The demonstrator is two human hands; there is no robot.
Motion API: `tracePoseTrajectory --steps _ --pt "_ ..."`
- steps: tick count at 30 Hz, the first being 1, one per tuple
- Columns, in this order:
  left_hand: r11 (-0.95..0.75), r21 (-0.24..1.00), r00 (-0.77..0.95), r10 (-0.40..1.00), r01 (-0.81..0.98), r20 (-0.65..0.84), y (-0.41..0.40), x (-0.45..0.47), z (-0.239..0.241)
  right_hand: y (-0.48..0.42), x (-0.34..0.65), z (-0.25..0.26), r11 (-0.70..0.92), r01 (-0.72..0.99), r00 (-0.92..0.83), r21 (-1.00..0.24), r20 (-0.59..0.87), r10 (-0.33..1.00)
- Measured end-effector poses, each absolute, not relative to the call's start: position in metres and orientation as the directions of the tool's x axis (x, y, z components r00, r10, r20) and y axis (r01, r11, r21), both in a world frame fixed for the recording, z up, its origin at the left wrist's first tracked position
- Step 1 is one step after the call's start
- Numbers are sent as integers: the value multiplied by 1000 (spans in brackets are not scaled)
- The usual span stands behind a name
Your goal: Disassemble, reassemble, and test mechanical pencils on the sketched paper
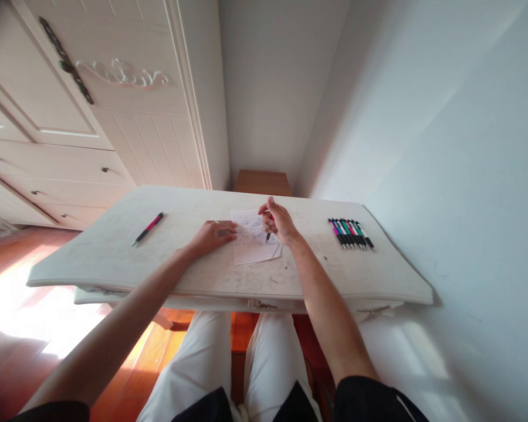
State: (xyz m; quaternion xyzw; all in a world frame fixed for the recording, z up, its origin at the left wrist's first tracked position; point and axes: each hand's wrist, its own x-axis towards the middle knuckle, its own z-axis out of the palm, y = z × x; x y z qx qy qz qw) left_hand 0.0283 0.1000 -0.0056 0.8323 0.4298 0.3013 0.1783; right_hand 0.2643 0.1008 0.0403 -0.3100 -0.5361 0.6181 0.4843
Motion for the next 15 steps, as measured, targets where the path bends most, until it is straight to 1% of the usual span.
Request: tracePoseTrajectory --steps 7,15 --pt "-557 554 440 830 619 343 100 29 -6 102 270 44 71 -236 -262 -969 134 956" --pt "-558 551 439 829 621 345 100 29 -6 104 272 44 43 -214 -263 -976 100 960"
